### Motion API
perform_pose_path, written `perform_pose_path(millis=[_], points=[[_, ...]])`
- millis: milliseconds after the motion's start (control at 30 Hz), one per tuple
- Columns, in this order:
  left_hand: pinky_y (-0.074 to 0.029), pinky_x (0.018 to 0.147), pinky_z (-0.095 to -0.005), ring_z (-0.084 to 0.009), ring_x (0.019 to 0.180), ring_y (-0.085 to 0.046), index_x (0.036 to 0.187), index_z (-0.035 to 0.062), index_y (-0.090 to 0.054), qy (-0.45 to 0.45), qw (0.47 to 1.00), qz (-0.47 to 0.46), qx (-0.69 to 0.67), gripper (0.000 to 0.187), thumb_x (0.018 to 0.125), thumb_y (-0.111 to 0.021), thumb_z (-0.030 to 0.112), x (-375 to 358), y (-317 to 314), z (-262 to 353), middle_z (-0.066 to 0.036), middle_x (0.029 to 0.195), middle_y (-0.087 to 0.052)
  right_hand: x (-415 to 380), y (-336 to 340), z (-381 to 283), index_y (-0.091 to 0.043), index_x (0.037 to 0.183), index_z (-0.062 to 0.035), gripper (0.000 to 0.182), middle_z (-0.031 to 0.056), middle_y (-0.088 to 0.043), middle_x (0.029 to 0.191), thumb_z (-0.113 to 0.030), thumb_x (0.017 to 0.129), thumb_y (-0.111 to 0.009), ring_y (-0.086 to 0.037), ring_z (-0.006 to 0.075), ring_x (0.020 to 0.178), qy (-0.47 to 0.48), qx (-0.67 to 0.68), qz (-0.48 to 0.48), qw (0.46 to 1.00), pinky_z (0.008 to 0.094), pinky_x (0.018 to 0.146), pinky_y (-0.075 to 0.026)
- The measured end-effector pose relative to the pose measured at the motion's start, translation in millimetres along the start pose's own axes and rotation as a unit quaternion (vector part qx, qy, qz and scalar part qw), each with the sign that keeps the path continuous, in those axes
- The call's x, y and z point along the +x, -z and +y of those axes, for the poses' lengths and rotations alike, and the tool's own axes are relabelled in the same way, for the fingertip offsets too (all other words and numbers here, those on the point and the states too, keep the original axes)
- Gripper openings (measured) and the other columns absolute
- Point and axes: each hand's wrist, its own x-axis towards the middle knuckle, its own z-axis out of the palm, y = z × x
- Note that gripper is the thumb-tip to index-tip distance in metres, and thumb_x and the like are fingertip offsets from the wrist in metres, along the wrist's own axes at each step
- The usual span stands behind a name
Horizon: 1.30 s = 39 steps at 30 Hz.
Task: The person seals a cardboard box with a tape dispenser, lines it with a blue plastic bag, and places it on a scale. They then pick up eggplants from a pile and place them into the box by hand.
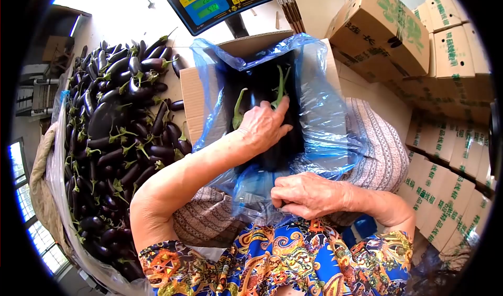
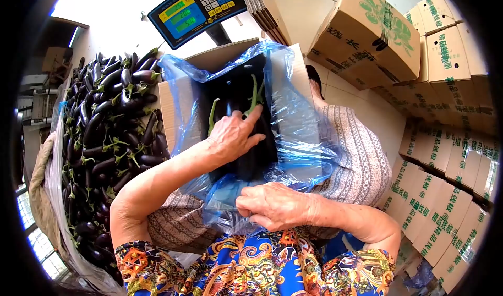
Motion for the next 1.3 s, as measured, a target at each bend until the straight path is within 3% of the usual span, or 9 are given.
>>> perform_pose_path(millis=[300, 500, 667, 767, 867, 1000, 1067, 1167, 1300], points=[[-0.054, 0.061, -0.0471, -0.0375, 0.069, -0.069, 0.141, -0.0073, -0.038, 0.009, 0.995, -0.054, 0.078, 0.078, 0.089, -0.065, 0.045, 16, -14, 5, -0.02, 0.071, -0.068, 0, 4, -1, -0.055, 0.091, -0.0063, 0.016, 0.0144, -0.057, 0.086, -0.008, 0.08, -0.066, -0.06, 0.0387, 0.079, -0.026, -0.002, -0.014, 1.0, 0.047, 0.067, -0.049], [-0.056, 0.061, -0.0443, -0.036, 0.069, -0.07, 0.136, -0.011, -0.042, 0.0, 0.998, -0.037, 0.058, 0.077, 0.085, -0.071, 0.04, 15, -10, -1, -0.019, 0.073, -0.069, 2, 5, -2, -0.054, 0.091, -0.0063, 0.015, 0.0149, -0.056, 0.086, -0.008, 0.081, -0.066, -0.06, 0.0385, 0.08, -0.014, 0.021, -0.013, 1.0, 0.0461, 0.068, -0.049], [-0.053, 0.051, -0.0474, -0.0386, 0.057, -0.066, 0.142, -0.0002, -0.038, -0.05, 0.999, 0.001, 0.014, 0.077, 0.09, -0.064, 0.05, -2, 20, 6, -0.019, 0.062, -0.064, -6, 24, -26, -0.058, 0.104, -0.0045, 0.024, 0.0157, -0.058, 0.096, -0.017, 0.087, -0.068, -0.061, 0.0372, 0.087, -0.01, -0.03, -0.006, 0.999, 0.0441, 0.074, -0.052], [-0.052, 0.054, -0.0475, -0.0362, 0.058, -0.066, 0.138, -0.0019, -0.043, -0.071, 0.997, -0.006, -0.001, 0.066, 0.089, -0.066, 0.036, -19, 63, 15, -0.019, 0.067, -0.064, -11, 49, -53, -0.063, 0.102, -0.0041, 0.019, 0.0125, -0.063, 0.092, -0.014, 0.087, -0.07, -0.065, 0.0338, 0.082, -0.029, -0.067, 0.032, 0.997, 0.039, 0.071, -0.055], [-0.052, 0.056, -0.0432, -0.033, 0.069, -0.066, 0.117, 0.0022, -0.054, -0.084, 0.989, 0.123, 0.013, 0.039, 0.091, -0.065, 0.028, -31, 93, 14, -0.016, 0.084, -0.06, -8, 82, -73, -0.066, 0.097, -0.0038, 0.017, 0.0117, -0.064, 0.086, -0.007, 0.082, -0.074, -0.066, 0.0307, 0.078, -0.055, -0.138, 0.154, 0.977, 0.0384, 0.069, -0.055], [-0.05, 0.059, -0.0373, -0.0268, 0.076, -0.061, 0.109, 0.0058, -0.059, -0.105, 0.931, 0.335, 0.099, 0.039, 0.077, -0.078, 0.019, -34, 125, 2, -0.007, 0.082, -0.053, 7, 113, -68, -0.063, 0.107, -0.003, 0.033, 0.0141, -0.06, 0.102, -0.003, 0.077, -0.077, -0.063, 0.0239, 0.07, -0.147, -0.258, 0.297, 0.908, 0.034, 0.064, -0.054], [-0.052, 0.074, -0.0397, -0.0317, 0.09, -0.057, 0.121, 0.0031, -0.057, -0.095, 0.916, 0.371, 0.117, 0.059, 0.07, -0.082, 0.016, -32, 136, -8, -0.014, 0.105, -0.054, 17, 125, -54, -0.059, 0.116, -0.0043, 0.046, 0.0146, -0.056, 0.112, -0.002, 0.074, -0.079, -0.061, 0.0214, 0.068, -0.132, -0.323, 0.332, 0.876, 0.0327, 0.062, -0.053], [-0.049, 0.089, -0.046, -0.0356, 0.108, -0.051, 0.141, 0.0063, -0.044, -0.043, 0.927, 0.34, 0.148, 0.084, 0.069, -0.084, 0.021, -33, 138, -24, -0.017, 0.126, -0.047, 29, 135, -38, -0.053, 0.129, -0.0053, 0.066, 0.0155, -0.052, 0.12, -0.009, 0.071, -0.084, -0.064, 0.0279, 0.083, -0.136, -0.369, 0.351, 0.85, 0.0376, 0.072, -0.055], [-0.05, 0.092, -0.0447, -0.0376, 0.112, -0.052, 0.146, 0.008, -0.04, 0.007, 0.945, 0.306, 0.115, 0.091, 0.07, -0.086, 0.026, -32, 137, -39, -0.017, 0.13, -0.047, 41, 145, -17, -0.05, 0.134, -0.0041, 0.078, 0.0169, -0.049, 0.124, -0.017, 0.067, -0.088, -0.063, 0.0372, 0.103, -0.161, -0.405, 0.356, 0.827, 0.0436, 0.084, -0.055]])
